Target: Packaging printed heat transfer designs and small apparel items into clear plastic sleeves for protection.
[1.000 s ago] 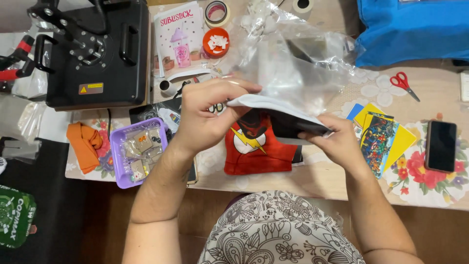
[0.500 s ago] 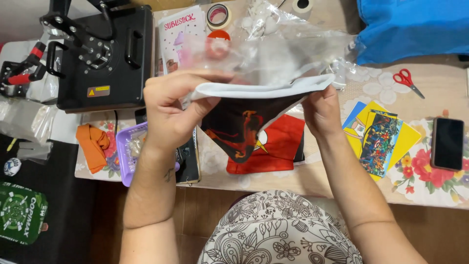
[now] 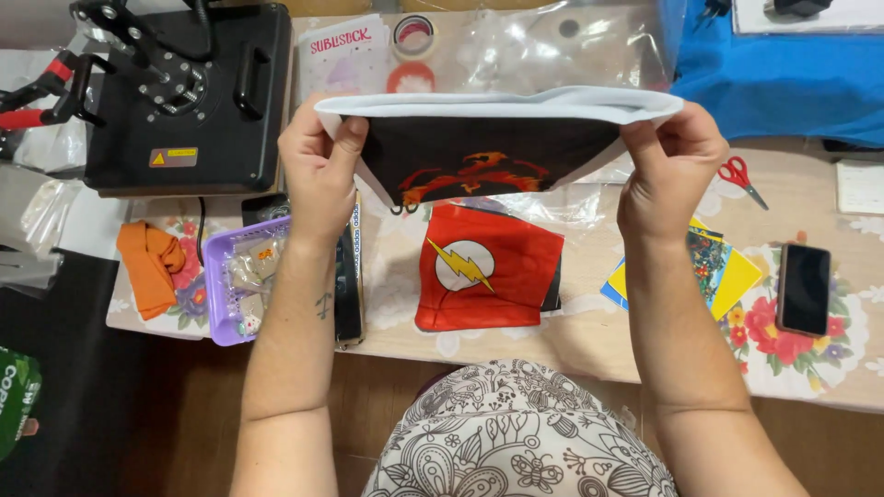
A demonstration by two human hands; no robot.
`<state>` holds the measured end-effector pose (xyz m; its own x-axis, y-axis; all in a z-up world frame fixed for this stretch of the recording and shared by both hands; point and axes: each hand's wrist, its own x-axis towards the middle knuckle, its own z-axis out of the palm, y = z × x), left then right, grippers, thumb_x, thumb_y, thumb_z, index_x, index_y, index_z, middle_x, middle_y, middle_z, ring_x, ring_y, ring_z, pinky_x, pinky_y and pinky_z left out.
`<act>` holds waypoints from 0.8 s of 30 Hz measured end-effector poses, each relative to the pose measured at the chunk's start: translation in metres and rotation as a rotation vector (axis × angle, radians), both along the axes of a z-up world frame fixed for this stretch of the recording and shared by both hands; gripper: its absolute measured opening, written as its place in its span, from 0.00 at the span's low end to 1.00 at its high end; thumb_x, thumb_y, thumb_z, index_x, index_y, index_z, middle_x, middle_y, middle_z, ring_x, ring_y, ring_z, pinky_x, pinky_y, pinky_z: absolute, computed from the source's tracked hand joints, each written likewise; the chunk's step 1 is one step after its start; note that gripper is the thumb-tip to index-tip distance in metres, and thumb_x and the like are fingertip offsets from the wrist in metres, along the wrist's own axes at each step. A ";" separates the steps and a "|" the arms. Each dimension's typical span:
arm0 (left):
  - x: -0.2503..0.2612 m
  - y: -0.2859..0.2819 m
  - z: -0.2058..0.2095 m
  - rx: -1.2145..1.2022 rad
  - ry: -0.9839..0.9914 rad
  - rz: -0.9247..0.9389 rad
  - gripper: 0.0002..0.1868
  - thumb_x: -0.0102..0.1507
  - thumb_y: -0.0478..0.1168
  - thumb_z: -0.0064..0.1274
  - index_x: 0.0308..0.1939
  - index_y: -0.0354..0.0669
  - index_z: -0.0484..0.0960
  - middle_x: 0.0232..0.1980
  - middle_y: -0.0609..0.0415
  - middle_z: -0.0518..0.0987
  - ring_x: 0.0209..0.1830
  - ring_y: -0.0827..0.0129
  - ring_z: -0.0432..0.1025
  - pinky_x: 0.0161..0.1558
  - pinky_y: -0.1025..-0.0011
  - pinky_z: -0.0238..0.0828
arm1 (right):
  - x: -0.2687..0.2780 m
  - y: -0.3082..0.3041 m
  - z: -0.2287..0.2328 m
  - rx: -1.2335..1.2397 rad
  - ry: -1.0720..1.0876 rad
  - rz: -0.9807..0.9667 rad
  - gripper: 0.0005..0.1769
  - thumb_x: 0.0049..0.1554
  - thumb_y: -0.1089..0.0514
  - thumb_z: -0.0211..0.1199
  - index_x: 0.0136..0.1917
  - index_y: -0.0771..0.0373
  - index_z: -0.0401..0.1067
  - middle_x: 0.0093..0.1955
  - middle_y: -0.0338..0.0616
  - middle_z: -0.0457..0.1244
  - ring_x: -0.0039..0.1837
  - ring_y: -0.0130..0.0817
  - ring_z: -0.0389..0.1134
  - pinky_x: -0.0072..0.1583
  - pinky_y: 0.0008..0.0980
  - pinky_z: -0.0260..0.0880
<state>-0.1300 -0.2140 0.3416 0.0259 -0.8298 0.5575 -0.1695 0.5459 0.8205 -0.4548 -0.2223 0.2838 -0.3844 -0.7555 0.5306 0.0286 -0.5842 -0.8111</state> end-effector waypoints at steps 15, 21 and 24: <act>-0.019 -0.025 -0.014 0.059 0.169 -0.156 0.47 0.75 0.32 0.64 0.86 0.50 0.43 0.88 0.73 0.51 0.34 0.83 0.65 0.40 0.85 0.61 | -0.030 0.005 0.018 -0.069 0.028 -0.029 0.22 0.62 0.64 0.74 0.63 0.60 0.64 0.39 0.33 0.50 0.43 0.21 0.52 0.50 0.21 0.55; -0.024 -0.034 0.001 0.213 0.186 -0.300 0.46 0.71 0.28 0.59 0.83 0.50 0.44 0.45 0.52 0.87 0.35 0.84 0.72 0.45 0.85 0.69 | -0.053 -0.001 0.016 0.010 0.123 -0.010 0.14 0.61 0.50 0.73 0.47 0.60 0.74 0.45 0.34 0.66 0.51 0.25 0.65 0.57 0.27 0.66; -0.026 -0.040 0.002 0.236 0.196 -0.307 0.47 0.68 0.31 0.62 0.82 0.47 0.46 0.49 0.49 0.87 0.45 0.77 0.81 0.58 0.82 0.75 | -0.059 -0.003 0.016 0.047 0.147 -0.033 0.16 0.62 0.48 0.73 0.46 0.61 0.73 0.43 0.35 0.65 0.49 0.25 0.63 0.55 0.27 0.65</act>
<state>-0.1558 -0.2536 0.3439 -0.1555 -0.9197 0.3606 0.1427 0.3403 0.9294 -0.5141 -0.2254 0.2994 -0.3303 -0.7690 0.5473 -0.1111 -0.5441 -0.8316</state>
